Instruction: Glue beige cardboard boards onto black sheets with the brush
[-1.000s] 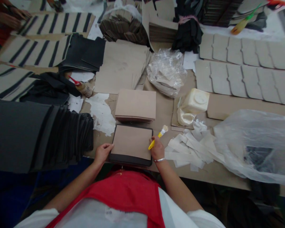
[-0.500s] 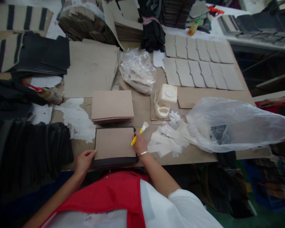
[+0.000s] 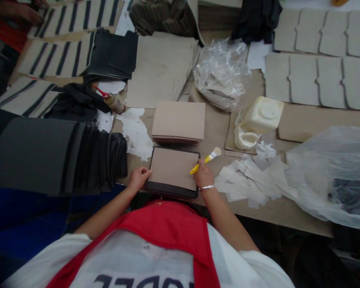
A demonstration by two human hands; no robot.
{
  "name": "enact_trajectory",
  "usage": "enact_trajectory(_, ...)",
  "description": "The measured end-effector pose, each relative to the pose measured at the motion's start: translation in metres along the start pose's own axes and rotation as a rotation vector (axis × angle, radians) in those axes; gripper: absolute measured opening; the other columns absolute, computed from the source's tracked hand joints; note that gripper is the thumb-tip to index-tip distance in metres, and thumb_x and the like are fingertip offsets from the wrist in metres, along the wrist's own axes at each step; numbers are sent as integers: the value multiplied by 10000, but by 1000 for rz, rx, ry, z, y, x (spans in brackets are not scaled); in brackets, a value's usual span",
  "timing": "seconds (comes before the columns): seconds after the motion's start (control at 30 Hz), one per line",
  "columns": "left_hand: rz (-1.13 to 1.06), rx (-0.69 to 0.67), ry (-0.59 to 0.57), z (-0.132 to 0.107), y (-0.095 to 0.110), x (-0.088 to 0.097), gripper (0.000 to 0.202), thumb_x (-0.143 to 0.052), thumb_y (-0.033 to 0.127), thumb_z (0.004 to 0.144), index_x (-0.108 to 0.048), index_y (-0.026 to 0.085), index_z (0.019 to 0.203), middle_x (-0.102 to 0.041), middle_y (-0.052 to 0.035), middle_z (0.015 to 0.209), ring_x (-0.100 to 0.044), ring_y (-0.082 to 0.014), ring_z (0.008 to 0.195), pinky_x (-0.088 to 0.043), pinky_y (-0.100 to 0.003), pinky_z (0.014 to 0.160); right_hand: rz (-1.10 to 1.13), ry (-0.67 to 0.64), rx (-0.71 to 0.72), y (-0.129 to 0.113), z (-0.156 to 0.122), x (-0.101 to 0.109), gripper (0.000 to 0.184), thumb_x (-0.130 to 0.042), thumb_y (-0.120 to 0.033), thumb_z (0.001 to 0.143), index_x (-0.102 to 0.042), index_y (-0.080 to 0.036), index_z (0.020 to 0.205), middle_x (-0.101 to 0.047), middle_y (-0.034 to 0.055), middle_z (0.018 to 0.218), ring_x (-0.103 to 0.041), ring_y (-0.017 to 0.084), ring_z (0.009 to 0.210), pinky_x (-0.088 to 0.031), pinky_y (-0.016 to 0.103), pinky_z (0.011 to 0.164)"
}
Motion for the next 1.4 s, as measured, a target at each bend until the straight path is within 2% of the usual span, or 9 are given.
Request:
enact_trajectory(0.13, 308, -368, 107, -6, 24, 7, 331, -529, 187, 789, -575, 169, 1116, -579, -129, 1137, -529, -239, 1043, -417, -374, 873, -77, 67, -50, 13, -5, 24, 402, -506, -446, 848, -510, -151, 1120, -627, 116, 856, -581, 191, 698, -330, 251, 554)
enact_trajectory(0.3, 482, -842, -60, -16, 51, -17, 418, -433, 72, 818, -539, 209, 1198, -489, -97, 1325, -409, -234, 1228, -346, -391, 991, 237, 202, -41, 34, -23, 71, 470, -385, -494, 889, -502, -156, 1193, -635, 80, 776, -578, 158, 601, -383, 248, 539)
enact_trajectory(0.47, 525, -852, -68, -18, 56, -33, 354, -530, 275, 826, -556, 156, 1159, -538, -127, 1257, -459, -261, 1158, -394, -401, 939, 1038, -81, 39, -28, -17, 68, 496, -345, -575, 851, -573, -170, 1024, -599, 3, 664, -527, 92, 466, -429, 207, 456)
enact_trajectory(0.57, 510, -841, -37, -19, 54, -34, 387, -538, 301, 827, -543, 151, 1183, -540, -137, 1253, -457, -266, 1166, -384, -413, 950, 1211, -246, 6, -83, 1, 40, 361, -502, -504, 778, -573, -178, 916, -578, -32, 592, -522, 88, 428, -422, 191, 408)
enact_trajectory(0.67, 486, -828, -34, -20, 53, -34, 379, -537, 282, 829, -546, 155, 1186, -551, -133, 1245, -466, -267, 1166, -384, -411, 955, 1241, -248, -37, -104, 16, 18, 261, -524, -426, 764, -570, -187, 859, -559, -50, 555, -509, 79, 409, -415, 181, 398)
enact_trajectory(0.77, 465, -833, -42, -20, 53, -34, 353, -526, 278, 835, -561, 172, 1170, -543, -129, 1261, -468, -268, 1173, -382, -414, 964, 1206, -175, -60, -78, 18, 14, 252, -519, -430, 767, -575, -192, 828, -557, -46, 548, -499, 81, 401, -409, 185, 392)
enact_trajectory(1.0, 422, -810, -65, -20, 50, -35, 337, -514, 294, 836, -573, 209, 1157, -538, -120, 1272, -464, -270, 1187, -373, -431, 978, 1123, 18, -263, 27, -12, 40, 337, -534, -483, 757, -586, -182, 900, -579, -25, 565, -515, 94, 409, -428, 206, 396)
enact_trajectory(1.17, 478, -824, -88, -17, 52, -35, 332, -501, 336, 834, -588, 201, 1125, -549, -120, 1251, -472, -281, 1165, -384, -432, 959, 995, 103, -104, 82, -47, 54, 441, -412, -503, 859, -479, -216, 1187, -667, 16, 813, -599, 94, 519, -471, 209, 488)
enact_trajectory(1.4, 617, -801, -113, -20, 66, -35, 335, -477, 338, 837, -589, 170, 1104, -541, -131, 1236, -485, -282, 1109, -414, -407, 911, 182, 183, 56, 119, -85, -19, 268, -500, -328, 855, -564, -146, 1042, -619, 112, 892, -556, 208, 844, -431, 315, 753)
Point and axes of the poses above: each hand's wrist, its own z-axis towards the middle knuckle, its own x-axis out of the back of the hand, y = z × x, the point moved 2 cm from there along z, towards the middle knuckle
